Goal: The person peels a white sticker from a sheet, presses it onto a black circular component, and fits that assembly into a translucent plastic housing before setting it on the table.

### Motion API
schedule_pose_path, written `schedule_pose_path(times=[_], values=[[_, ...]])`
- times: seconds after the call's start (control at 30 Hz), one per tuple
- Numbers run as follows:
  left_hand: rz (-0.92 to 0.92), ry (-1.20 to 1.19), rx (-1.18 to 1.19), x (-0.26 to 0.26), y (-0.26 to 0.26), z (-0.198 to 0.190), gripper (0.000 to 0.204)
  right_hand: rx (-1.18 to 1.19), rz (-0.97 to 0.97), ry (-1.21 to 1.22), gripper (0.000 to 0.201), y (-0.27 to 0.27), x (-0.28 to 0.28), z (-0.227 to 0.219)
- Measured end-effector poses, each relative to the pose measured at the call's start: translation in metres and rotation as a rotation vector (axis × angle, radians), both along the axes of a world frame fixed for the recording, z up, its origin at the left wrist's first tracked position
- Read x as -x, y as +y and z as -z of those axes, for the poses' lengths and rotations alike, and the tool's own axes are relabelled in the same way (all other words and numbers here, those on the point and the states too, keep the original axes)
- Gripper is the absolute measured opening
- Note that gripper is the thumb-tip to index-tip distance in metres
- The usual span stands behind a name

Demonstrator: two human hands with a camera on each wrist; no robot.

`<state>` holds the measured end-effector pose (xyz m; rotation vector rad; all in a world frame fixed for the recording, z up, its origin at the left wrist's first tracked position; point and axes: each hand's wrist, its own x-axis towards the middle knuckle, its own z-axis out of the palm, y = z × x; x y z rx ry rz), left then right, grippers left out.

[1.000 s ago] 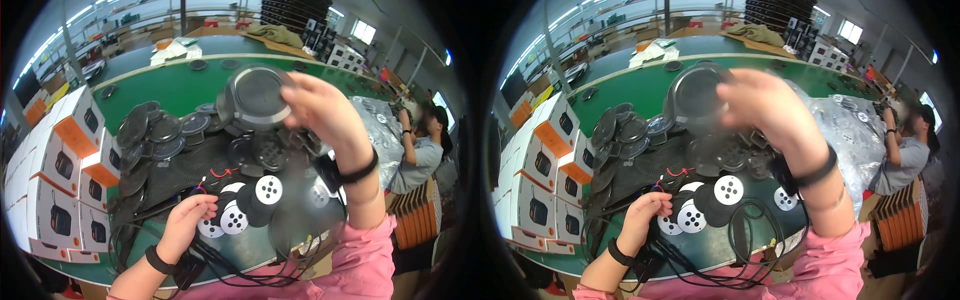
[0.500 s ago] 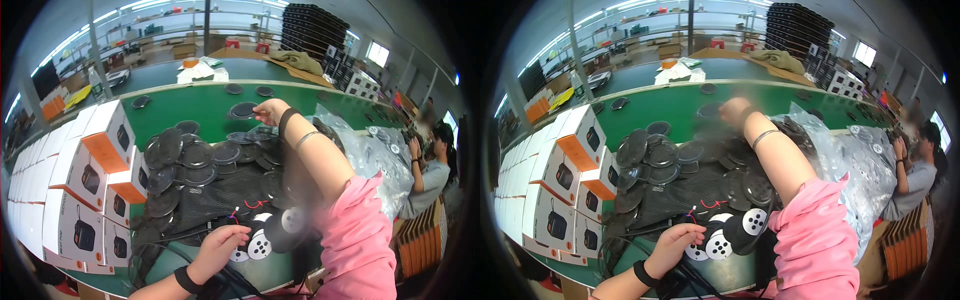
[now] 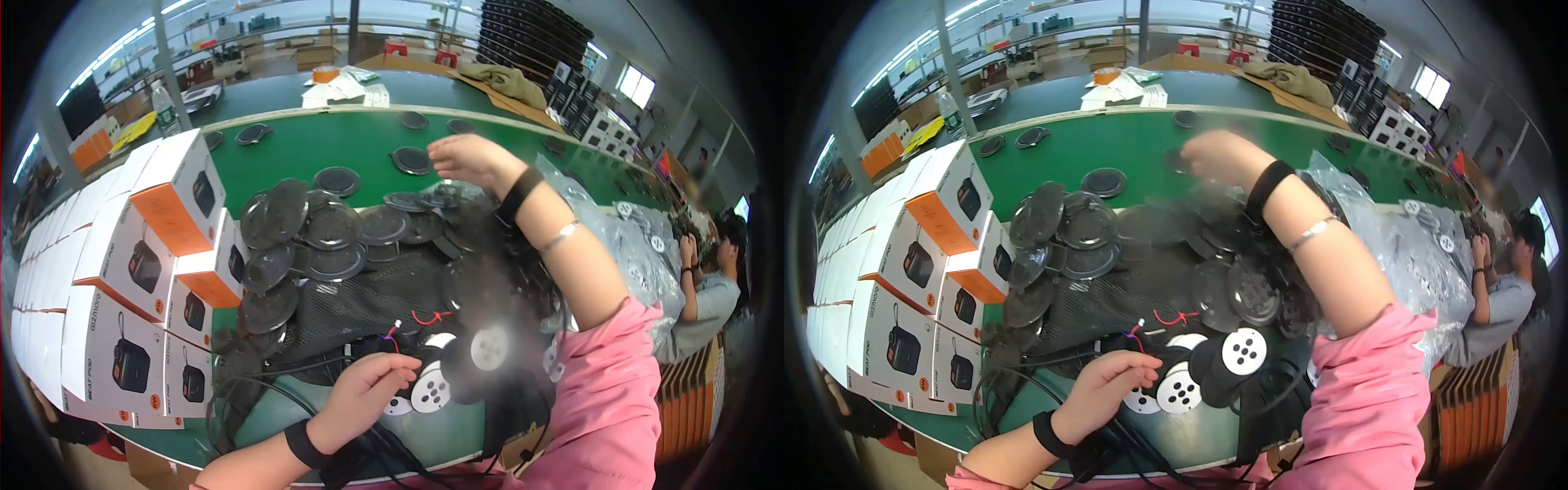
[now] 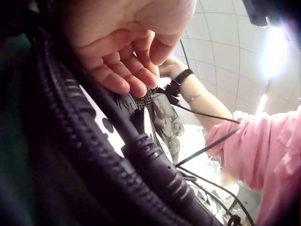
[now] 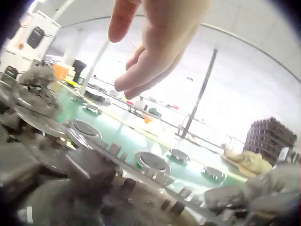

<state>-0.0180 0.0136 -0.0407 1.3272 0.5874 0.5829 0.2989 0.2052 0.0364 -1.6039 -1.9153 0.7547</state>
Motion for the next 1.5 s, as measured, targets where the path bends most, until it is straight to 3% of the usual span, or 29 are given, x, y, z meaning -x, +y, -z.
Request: schedule_pose_path(times=[0.03,0.07,0.17,0.2,0.23,0.3,0.37,0.43,0.5,0.53,0.63,0.87,0.93,0.97,1.03,1.1,1.2,1.3,1.4,1.5], values=[[-0.009,0.001,-0.002,-0.001,0.000,-0.001,0.022,0.236,0.124,0.499,0.029,-0.032,0.021,-0.023],[-0.016,0.003,-0.002,-0.001,-0.001,-0.001,0.022,0.165,0.161,0.227,0.028,-0.068,0.047,-0.048],[-0.059,0.021,0.034,-0.002,-0.003,-0.002,0.020,-0.040,0.118,-0.046,0.031,-0.168,0.086,-0.090],[-0.064,0.027,0.032,-0.003,-0.002,-0.002,0.020,-0.246,0.035,-0.057,0.026,-0.190,0.083,-0.077],[-0.066,0.026,0.025,-0.002,-0.003,-0.001,0.021,-0.552,-0.079,-0.276,0.022,-0.215,0.086,-0.071],[-0.083,0.038,0.014,-0.003,-0.003,-0.004,0.021,-0.573,-0.039,-0.340,0.020,-0.258,0.101,-0.061],[-0.090,0.034,0.001,-0.003,-0.004,-0.004,0.021,-0.337,0.022,-0.376,0.019,-0.290,0.113,-0.047],[-0.100,0.039,0.000,-0.005,-0.003,-0.007,0.021,-0.262,0.023,-0.392,0.018,-0.297,0.106,-0.019],[-0.116,0.050,-0.006,-0.005,-0.003,-0.007,0.021,-0.271,0.188,-0.505,0.018,-0.293,0.092,0.016],[-0.101,0.045,-0.003,-0.003,-0.003,-0.006,0.020,-0.199,0.381,-0.576,0.020,-0.291,0.094,0.021],[-0.086,0.029,-0.008,-0.003,-0.003,-0.004,0.020,-0.125,0.523,-0.614,0.022,-0.289,0.088,0.044],[-0.092,0.038,0.002,-0.004,-0.004,-0.006,0.021,-0.120,0.399,-0.318,0.018,-0.289,0.077,0.024],[-0.068,0.026,0.019,-0.002,-0.006,-0.010,0.022,-0.056,0.318,0.009,0.015,-0.291,0.084,-0.001],[-0.036,-0.047,0.018,-0.002,-0.007,-0.012,0.022,-0.051,0.315,0.017,0.015,-0.291,0.091,-0.012],[-0.018,-0.104,0.017,-0.001,-0.011,-0.014,0.023,-0.093,0.159,0.317,0.014,-0.285,0.106,-0.026],[0.042,-0.411,0.165,-0.001,-0.015,-0.017,0.022,-0.132,0.081,0.280,0.014,-0.268,0.117,-0.021],[-0.035,-0.385,0.196,0.005,-0.012,-0.017,0.019,-0.323,-0.038,0.151,0.014,-0.245,0.129,0.006],[-0.119,-0.337,0.259,0.005,-0.008,-0.018,0.014,-0.551,0.188,-0.011,0.014,-0.239,0.141,0.032],[-0.169,-0.289,0.301,0.003,-0.008,-0.018,0.012,-0.605,0.296,-0.190,0.016,-0.252,0.153,0.028],[-0.231,-0.264,0.254,0.001,-0.013,-0.017,0.013,-0.680,0.130,-0.104,0.017,-0.257,0.159,0.036]])
